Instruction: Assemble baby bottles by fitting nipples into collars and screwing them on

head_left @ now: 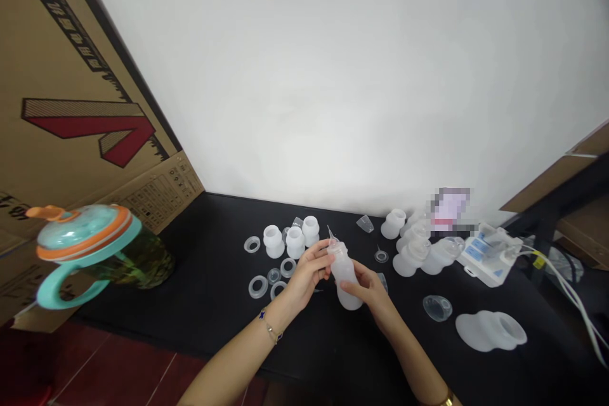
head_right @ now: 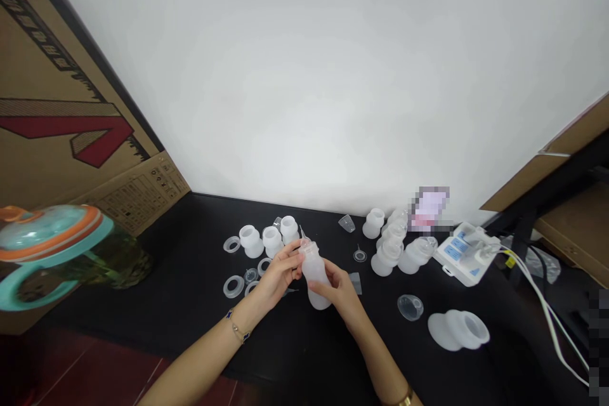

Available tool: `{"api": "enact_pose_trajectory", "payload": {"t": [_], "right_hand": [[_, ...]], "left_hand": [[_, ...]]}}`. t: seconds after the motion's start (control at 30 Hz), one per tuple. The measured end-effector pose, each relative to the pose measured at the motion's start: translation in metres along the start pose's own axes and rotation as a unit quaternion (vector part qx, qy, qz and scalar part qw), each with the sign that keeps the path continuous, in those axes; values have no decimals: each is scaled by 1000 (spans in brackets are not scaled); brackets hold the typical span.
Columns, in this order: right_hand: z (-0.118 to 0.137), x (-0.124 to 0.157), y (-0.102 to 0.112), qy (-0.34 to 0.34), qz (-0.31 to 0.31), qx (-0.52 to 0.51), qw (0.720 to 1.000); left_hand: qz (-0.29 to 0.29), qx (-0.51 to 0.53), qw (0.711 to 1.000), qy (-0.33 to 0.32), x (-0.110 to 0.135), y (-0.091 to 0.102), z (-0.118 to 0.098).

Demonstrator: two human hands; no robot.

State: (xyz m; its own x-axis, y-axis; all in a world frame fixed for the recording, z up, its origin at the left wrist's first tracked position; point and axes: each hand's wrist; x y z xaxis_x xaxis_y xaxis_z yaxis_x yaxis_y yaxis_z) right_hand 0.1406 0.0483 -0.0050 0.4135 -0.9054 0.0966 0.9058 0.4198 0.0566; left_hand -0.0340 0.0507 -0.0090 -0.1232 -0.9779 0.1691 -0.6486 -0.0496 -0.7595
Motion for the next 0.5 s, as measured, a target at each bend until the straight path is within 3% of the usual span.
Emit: {"api": "enact_pose_trajectory", "payload": {"t": [0.5], "right_hand": [[-5,-2,1,4,-1,-2,1000]], "left_hand": [[0,-5,1000,-2,0,0,0]]}}
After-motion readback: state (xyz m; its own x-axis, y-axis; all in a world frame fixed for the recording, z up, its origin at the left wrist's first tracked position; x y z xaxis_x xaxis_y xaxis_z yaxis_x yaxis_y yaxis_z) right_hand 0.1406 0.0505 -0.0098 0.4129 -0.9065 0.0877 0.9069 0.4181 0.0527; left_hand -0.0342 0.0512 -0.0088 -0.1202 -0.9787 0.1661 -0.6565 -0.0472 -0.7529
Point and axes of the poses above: each hand's wrist, its own x-axis away from the middle knuckle, its own y-axis out of the back of the hand, z = x × y, and after that the axes turned 12 degrees about x, right-handed
